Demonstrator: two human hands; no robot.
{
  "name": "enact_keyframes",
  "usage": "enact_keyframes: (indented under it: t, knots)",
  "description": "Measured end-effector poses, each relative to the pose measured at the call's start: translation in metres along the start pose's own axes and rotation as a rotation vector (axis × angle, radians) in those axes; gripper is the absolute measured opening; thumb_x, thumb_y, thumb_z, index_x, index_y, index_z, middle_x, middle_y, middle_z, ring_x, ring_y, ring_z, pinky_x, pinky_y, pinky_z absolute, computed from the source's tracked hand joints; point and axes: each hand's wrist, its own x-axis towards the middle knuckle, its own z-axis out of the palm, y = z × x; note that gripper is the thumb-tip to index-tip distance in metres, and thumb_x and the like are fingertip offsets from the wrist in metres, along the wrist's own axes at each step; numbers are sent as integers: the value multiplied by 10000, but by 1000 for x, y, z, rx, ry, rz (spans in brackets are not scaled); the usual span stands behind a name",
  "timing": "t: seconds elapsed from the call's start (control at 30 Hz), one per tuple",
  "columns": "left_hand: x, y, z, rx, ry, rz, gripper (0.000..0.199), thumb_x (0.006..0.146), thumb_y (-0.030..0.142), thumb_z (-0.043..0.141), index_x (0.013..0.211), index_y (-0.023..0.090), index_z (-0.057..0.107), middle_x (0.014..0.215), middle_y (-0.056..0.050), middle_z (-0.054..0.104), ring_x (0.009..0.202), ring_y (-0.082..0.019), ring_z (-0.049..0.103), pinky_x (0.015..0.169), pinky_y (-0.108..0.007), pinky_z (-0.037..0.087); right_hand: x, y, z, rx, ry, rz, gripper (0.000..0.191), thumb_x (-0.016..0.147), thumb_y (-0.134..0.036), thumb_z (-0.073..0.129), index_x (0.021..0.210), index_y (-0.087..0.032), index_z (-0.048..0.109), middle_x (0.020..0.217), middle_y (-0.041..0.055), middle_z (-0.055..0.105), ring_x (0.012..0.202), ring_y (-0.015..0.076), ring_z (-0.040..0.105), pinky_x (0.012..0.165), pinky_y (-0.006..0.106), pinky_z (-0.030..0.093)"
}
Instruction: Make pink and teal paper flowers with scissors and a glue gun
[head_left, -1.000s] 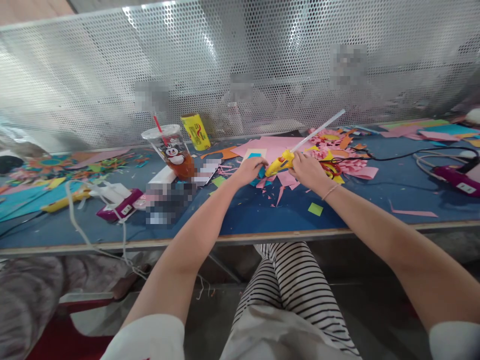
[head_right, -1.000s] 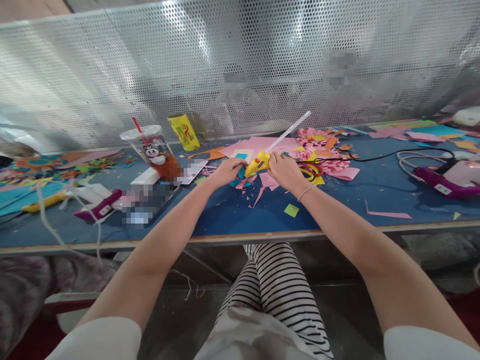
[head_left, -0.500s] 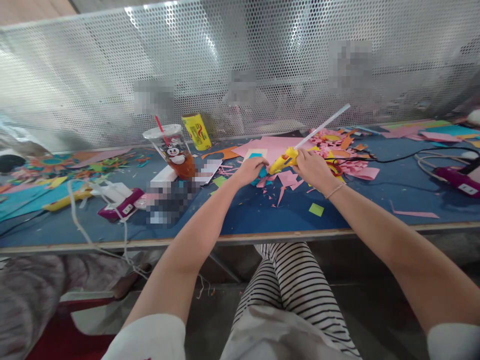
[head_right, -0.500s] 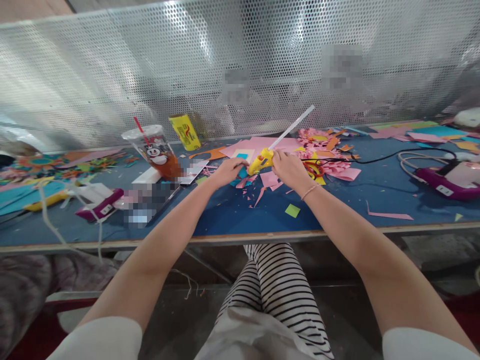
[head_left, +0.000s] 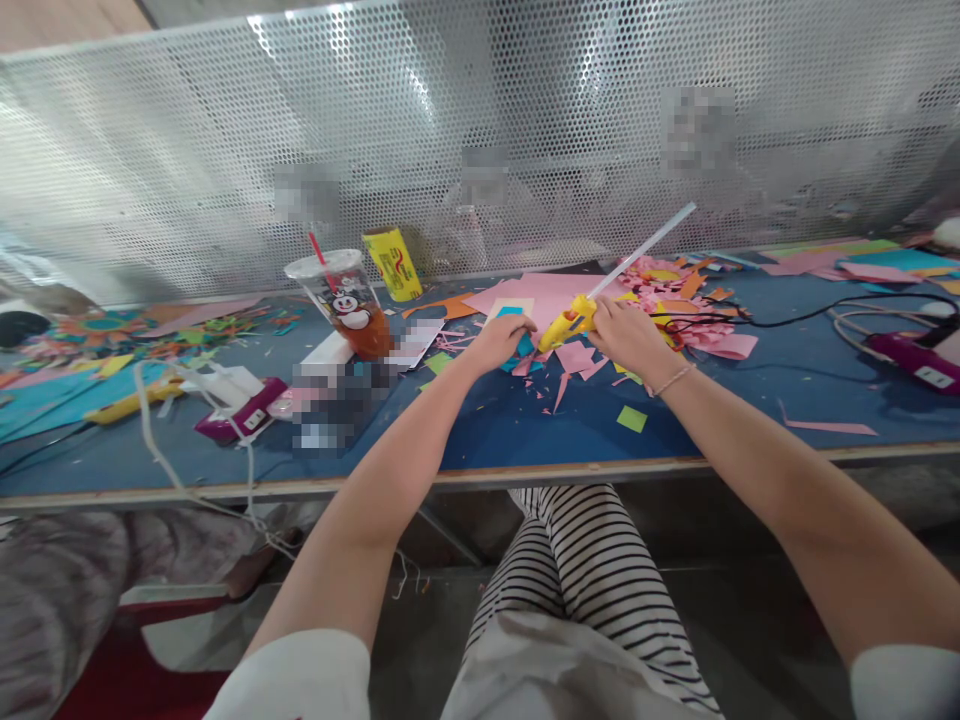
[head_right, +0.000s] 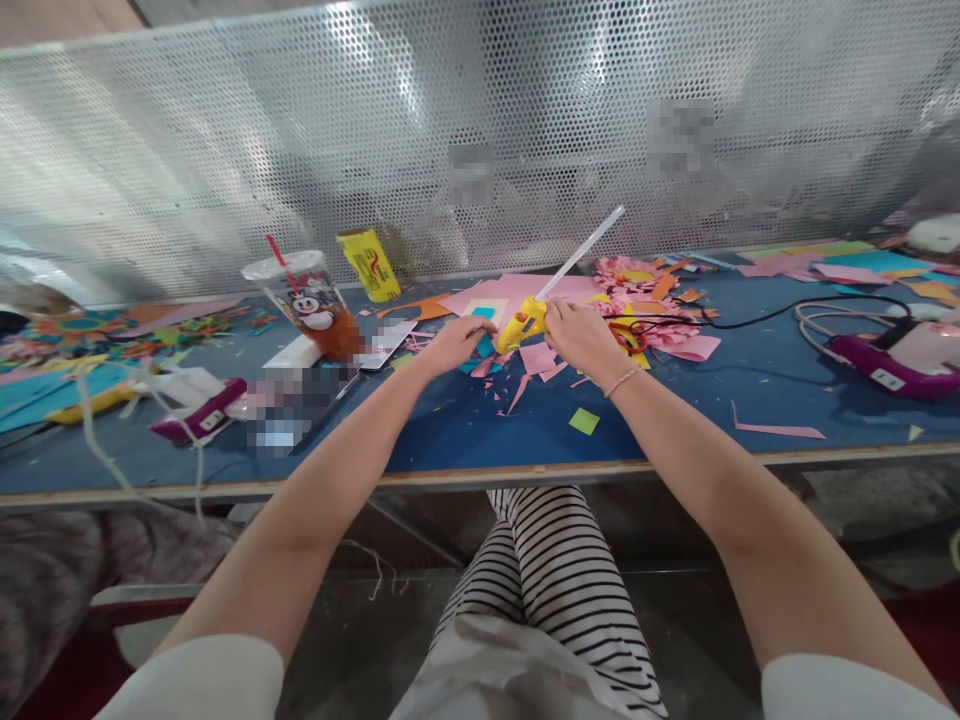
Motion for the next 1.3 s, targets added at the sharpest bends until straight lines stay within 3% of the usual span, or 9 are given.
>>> enact_keyframes:
  t: [0.33, 0.77, 1.07, 1.3]
  knots:
    - [0, 2, -1, 2, -14, 1, 306, 861, 138, 369, 987, 160, 647, 1021, -71, 667, 917, -155, 591, 866, -284, 449, 2, -6, -3, -21, -27, -67, 334, 890, -243, 380, 1097, -35, 539, 1056, 210, 581, 894, 281, 549, 700, 359, 390]
    - [1, 1, 0, -2, -18, 17, 296, 859, 150, 388, 997, 171, 649, 1038, -72, 667, 918, -157, 595, 875, -298, 449, 1, -1, -5, -9, -46, -24, 331, 881, -253, 396, 1087, -44, 549, 1008, 198, 594, 889, 287, 559, 684, 348, 367]
    - [-1, 2, 0, -214, 7, -37, 269, 769, 220, 577, 1026, 148, 610, 874, -70, 679, 766, -132, 612, 730, -274, 491, 0, 4, -2, 59, 52, 26, 452, 858, -390, 453, 1139, -46, 534, 1038, 195, 602, 928, 302, 556, 759, 371, 394]
    - [-3, 10, 2, -384, -123, -23, 327, 709, 229, 637, 1019, 139, 587, 873, -85, 690, 793, -142, 644, 730, -275, 501, 0, 16, 0, 104, 71, 145, 542, 846, -488, 465, 1176, -60, 510, 1110, 204, 588, 942, 316, 562, 764, 401, 421]
